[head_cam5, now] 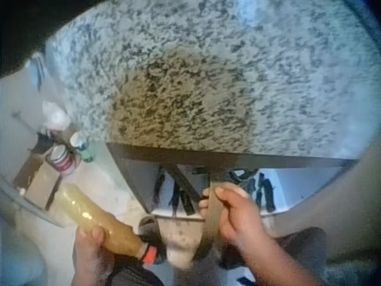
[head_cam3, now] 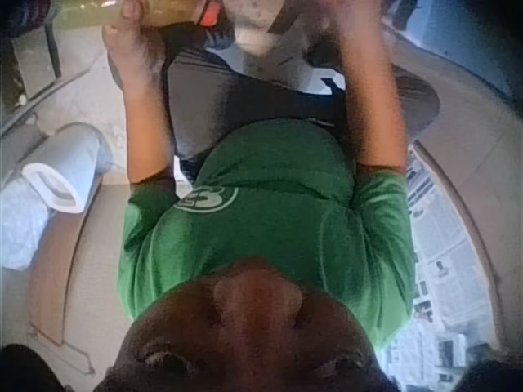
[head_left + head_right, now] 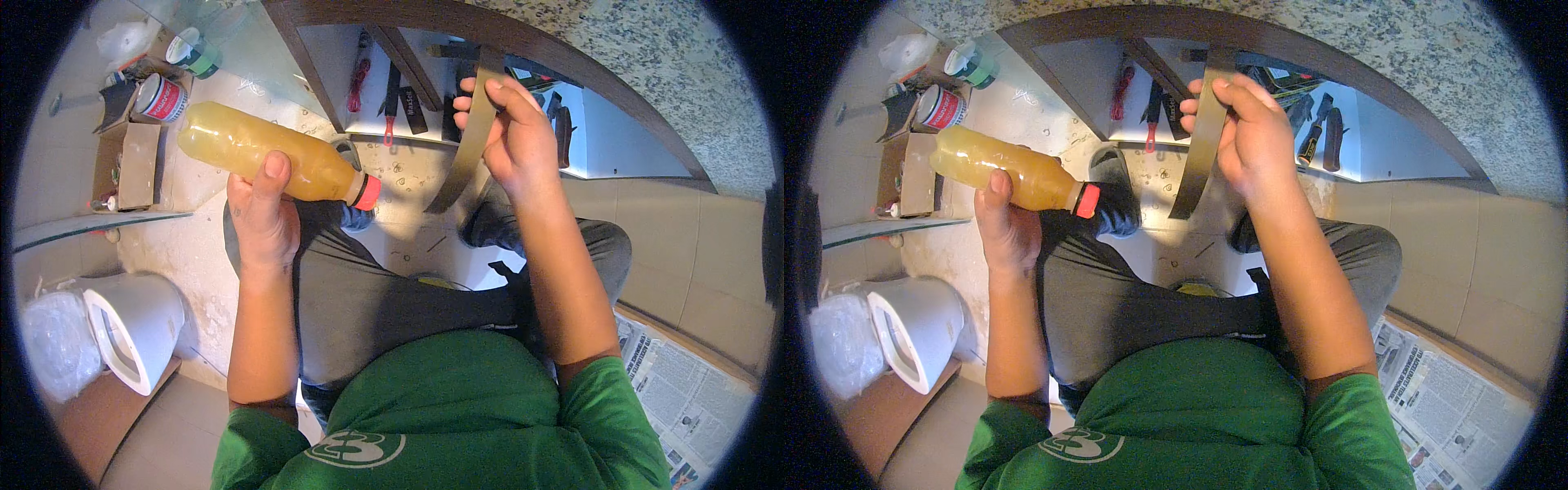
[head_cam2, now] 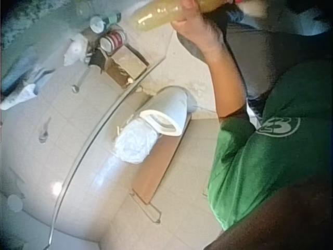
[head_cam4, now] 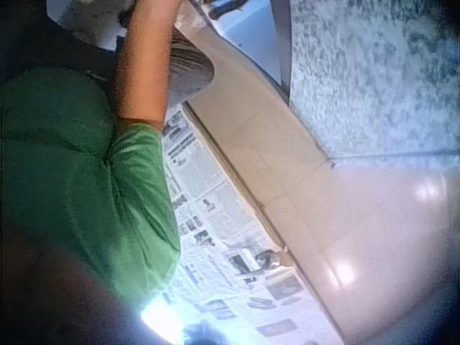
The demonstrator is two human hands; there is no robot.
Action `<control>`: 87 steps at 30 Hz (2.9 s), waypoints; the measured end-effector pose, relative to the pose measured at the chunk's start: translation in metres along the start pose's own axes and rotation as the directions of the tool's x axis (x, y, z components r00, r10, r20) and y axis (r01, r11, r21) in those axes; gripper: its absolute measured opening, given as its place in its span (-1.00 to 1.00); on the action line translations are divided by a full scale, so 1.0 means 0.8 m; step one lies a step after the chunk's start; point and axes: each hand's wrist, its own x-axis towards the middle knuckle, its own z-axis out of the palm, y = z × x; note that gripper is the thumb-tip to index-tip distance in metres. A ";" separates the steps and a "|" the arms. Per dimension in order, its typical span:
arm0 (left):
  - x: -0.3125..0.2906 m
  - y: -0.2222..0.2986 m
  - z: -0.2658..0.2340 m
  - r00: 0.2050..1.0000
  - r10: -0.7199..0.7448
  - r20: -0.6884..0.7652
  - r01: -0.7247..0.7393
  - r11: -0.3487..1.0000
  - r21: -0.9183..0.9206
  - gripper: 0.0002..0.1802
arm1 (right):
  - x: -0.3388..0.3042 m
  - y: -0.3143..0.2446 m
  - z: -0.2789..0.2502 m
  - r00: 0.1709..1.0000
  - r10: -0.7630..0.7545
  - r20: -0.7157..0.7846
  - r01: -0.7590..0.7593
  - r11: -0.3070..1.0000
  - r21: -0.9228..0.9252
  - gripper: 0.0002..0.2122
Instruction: The person sits on the floor and applies a yellow liquid from a plastic bottle onto a flat rectangular object. The person repeatedly pours the liquid and rubs it into the surface of the object.
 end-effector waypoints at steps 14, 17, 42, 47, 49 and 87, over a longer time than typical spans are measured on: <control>0.001 -0.003 -0.002 1.000 0.008 -0.001 -0.008 0.999 0.034 -0.34 | -0.005 -0.022 -0.042 0.998 -0.057 0.003 0.057 0.997 0.048 -0.81; 0.002 -0.006 -0.002 1.000 0.017 -0.001 -0.017 0.999 0.045 -0.34 | -0.004 -0.029 -0.042 0.996 -0.090 -0.013 0.091 0.995 0.040 -0.81; 0.000 -0.002 0.006 1.000 -0.002 -0.002 0.003 0.998 0.059 -0.31 | -0.041 0.010 -0.063 1.000 0.026 -0.001 -0.026 0.990 -0.138 -0.81; 0.001 -0.001 0.007 1.000 -0.002 -0.019 0.003 0.998 0.058 -0.31 | -0.014 0.026 -0.010 0.999 0.038 0.036 -0.036 0.999 -0.040 -0.80; 0.001 -0.001 0.006 1.000 -0.003 -0.019 0.005 0.998 0.061 -0.31 | -0.004 0.025 0.006 0.996 0.074 0.047 -0.073 0.997 -0.026 -0.82; 0.005 -0.007 0.009 0.999 -0.009 -0.031 0.013 0.992 0.126 -0.32 | 0.030 0.019 -0.017 0.999 -0.042 0.001 0.038 0.924 0.382 -0.81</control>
